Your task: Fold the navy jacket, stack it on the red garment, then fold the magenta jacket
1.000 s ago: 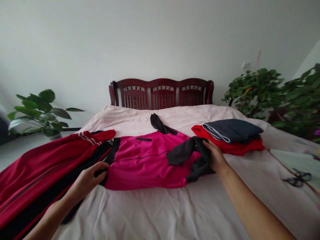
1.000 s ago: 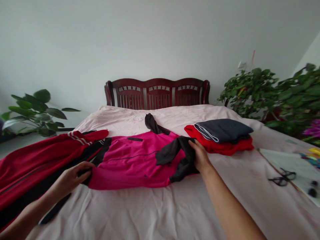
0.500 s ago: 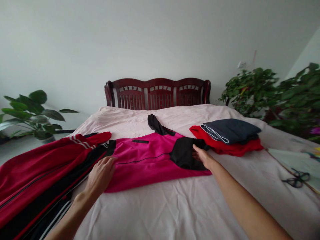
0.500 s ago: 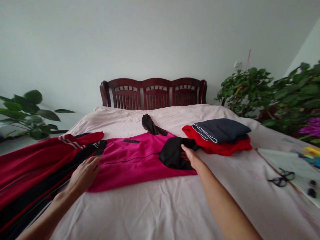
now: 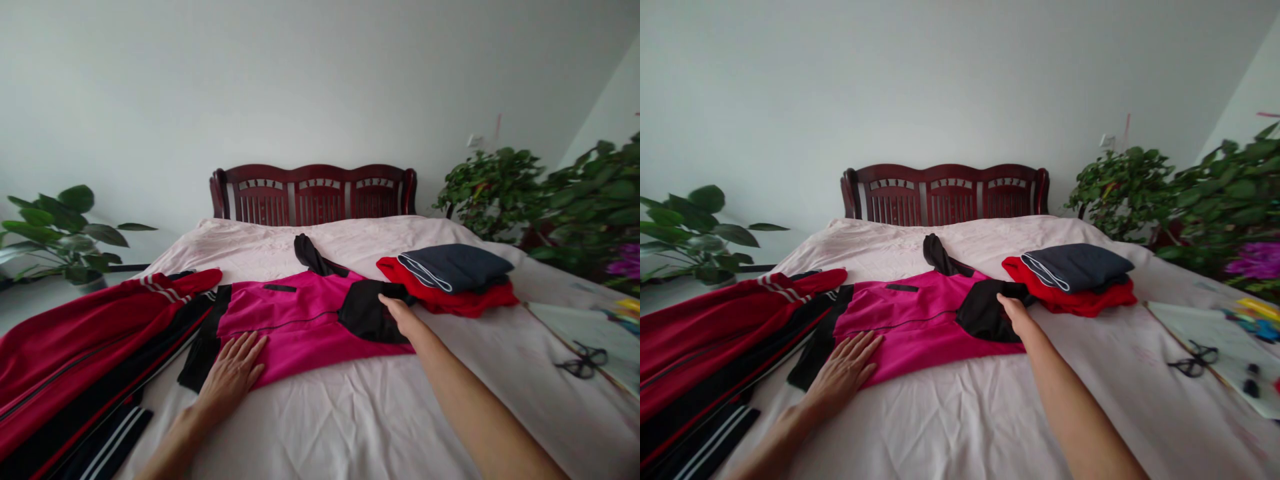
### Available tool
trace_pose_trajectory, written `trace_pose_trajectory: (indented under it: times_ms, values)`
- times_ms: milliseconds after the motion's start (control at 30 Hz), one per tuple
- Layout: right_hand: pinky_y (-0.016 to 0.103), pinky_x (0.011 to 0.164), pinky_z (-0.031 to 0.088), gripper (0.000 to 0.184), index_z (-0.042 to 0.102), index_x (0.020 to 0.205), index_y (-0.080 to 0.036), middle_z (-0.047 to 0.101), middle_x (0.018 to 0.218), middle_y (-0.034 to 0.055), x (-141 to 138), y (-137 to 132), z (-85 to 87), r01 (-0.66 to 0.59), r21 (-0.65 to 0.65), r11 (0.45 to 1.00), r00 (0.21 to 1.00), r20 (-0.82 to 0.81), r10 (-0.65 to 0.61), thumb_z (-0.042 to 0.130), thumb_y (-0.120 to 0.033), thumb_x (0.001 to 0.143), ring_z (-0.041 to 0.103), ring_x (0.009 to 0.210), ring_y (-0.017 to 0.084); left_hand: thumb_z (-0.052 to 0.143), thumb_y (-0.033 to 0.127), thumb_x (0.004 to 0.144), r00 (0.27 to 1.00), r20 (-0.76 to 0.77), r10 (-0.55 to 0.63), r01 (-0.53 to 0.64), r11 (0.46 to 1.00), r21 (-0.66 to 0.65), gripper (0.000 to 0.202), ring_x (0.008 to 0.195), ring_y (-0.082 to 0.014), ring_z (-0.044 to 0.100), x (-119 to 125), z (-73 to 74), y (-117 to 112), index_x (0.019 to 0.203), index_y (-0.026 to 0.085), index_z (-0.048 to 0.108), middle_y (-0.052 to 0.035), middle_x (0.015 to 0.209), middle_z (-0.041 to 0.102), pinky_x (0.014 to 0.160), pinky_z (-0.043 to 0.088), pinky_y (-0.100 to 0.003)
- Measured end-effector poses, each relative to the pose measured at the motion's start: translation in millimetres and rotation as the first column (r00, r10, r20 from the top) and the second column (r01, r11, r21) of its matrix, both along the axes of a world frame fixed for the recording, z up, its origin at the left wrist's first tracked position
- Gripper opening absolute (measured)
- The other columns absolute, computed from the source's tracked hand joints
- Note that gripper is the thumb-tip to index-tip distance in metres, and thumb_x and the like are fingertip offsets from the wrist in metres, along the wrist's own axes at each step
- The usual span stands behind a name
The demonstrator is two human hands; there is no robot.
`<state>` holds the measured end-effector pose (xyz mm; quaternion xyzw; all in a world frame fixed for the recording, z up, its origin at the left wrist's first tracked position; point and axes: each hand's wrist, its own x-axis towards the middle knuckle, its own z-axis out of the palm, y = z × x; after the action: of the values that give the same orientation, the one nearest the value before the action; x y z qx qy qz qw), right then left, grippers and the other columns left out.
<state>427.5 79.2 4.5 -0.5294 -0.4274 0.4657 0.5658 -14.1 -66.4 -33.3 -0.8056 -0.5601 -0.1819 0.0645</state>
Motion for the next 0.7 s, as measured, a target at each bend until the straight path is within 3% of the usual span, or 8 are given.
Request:
trace_pose_trajectory:
  times_ms: [100, 233, 300, 333, 400, 467, 567, 700]
  values:
    - [0.031, 0.061, 0.054, 0.009, 0.065, 0.071, -0.020, 0.069, 0.063, 0.0029, -10, 6, 16.8, 0.026, 0.027, 0.999, 0.995, 0.094, -0.028, 0.072, -0.025, 0.068, 0.065, 0.064, 0.021, 0.051, 0.046, 0.095, 0.999, 0.037, -0.002, 0.002, 1.000, 0.005, 0.055, 0.141, -0.0297, 0.042, 2, 3.2, -1, 0.148, 0.036, 0.042, -0.0042, 0.153, 0.047, 0.118, 0.030, -0.051]
    - [0.035, 0.087, 0.053, 0.013, 0.071, 0.085, -0.023, 0.073, 0.078, 0.0020, -39, -6, 35.8, 0.005, 0.195, 0.981, 0.978, 0.203, -0.045, 0.066, -0.024, 0.073, 0.066, 0.089, 0.022, 0.050, 0.047, 0.095, 0.999, 0.040, 0.000, 0.000, 1.000, 0.001, 0.054, 0.141, -0.0295, 0.042, 3, 4.3, -3, 0.147, 0.034, 0.045, -0.0046, 0.152, 0.048, 0.118, 0.031, -0.051]
    - [0.036, 0.100, 0.047, 0.019, 0.074, 0.091, -0.025, 0.075, 0.093, 0.0033, -54, -24, 38.5, -0.120, 0.295, 0.948, 0.944, 0.330, 0.017, 0.065, -0.020, 0.074, 0.063, 0.103, 0.023, 0.050, 0.047, 0.095, 0.998, 0.056, 0.010, -0.009, 1.000, -0.007, 0.054, 0.141, -0.0293, 0.042, 4, 4.4, -3, 0.147, 0.033, 0.046, -0.0051, 0.152, 0.049, 0.118, 0.031, -0.051]
    - [0.037, 0.103, 0.044, 0.022, 0.075, 0.090, -0.026, 0.074, 0.098, 0.0036, -60, -35, 37.8, -0.250, 0.337, 0.908, 0.884, 0.462, 0.072, 0.064, -0.017, 0.074, 0.061, 0.108, 0.023, 0.050, 0.047, 0.094, 0.997, 0.076, 0.018, -0.017, 1.000, -0.011, 0.055, 0.141, -0.0293, 0.042, 3, 4.7, -3, 0.147, 0.032, 0.047, -0.0058, 0.151, 0.049, 0.118, 0.031, -0.050]
    - [0.039, 0.105, 0.042, 0.031, 0.076, 0.086, -0.027, 0.073, 0.104, 0.0028, -65, -57, 32.5, -0.544, 0.335, 0.770, 0.641, 0.758, 0.123, 0.057, -0.008, 0.072, 0.060, 0.110, 0.022, 0.049, 0.046, 0.094, 0.987, 0.152, 0.044, -0.041, 0.999, -0.020, 0.056, 0.140, -0.0284, 0.044, 2, 6.3, -4, 0.147, 0.029, 0.046, -0.0075, 0.151, 0.049, 0.118, 0.032, -0.049]
    - [0.038, 0.103, 0.043, 0.043, 0.076, 0.086, -0.028, 0.072, 0.107, 0.0016, -61, -73, 23.8, -0.676, 0.288, 0.678, 0.428, 0.903, 0.043, 0.048, 0.000, 0.068, 0.060, 0.109, 0.020, 0.046, 0.045, 0.095, 0.957, 0.279, 0.074, -0.066, 0.997, -0.038, 0.058, 0.139, -0.0263, 0.046, 1, 9.3, -5, 0.150, 0.027, 0.041, -0.0081, 0.152, 0.048, 0.117, 0.035, -0.046]
    - [0.037, 0.101, 0.045, 0.052, 0.074, 0.098, -0.025, 0.070, 0.113, 0.0036, -41, -85, 8.2, -0.541, 0.370, 0.755, 0.451, 0.886, -0.111, 0.045, 0.002, 0.065, 0.061, 0.110, 0.020, 0.044, 0.046, 0.095, 0.874, 0.475, 0.097, -0.063, 0.994, -0.088, 0.060, 0.139, -0.0245, 0.045, 3, 16.5, -6, 0.151, 0.027, 0.036, -0.0073, 0.153, 0.048, 0.116, 0.036, -0.043]
    - [0.042, 0.100, 0.046, 0.049, 0.068, 0.113, -0.021, 0.070, 0.113, 0.0076, -18, -88, -11.1, -0.315, 0.374, 0.872, 0.425, 0.877, -0.223, 0.048, -0.004, 0.071, 0.061, 0.109, 0.025, 0.058, 0.050, 0.087, 0.798, 0.593, 0.103, -0.049, 0.993, -0.107, 0.057, 0.135, -0.0283, 0.050, 29, 36.2, -3, 0.140, 0.028, 0.051, -0.0071, 0.145, 0.055, 0.112, 0.041, -0.044]
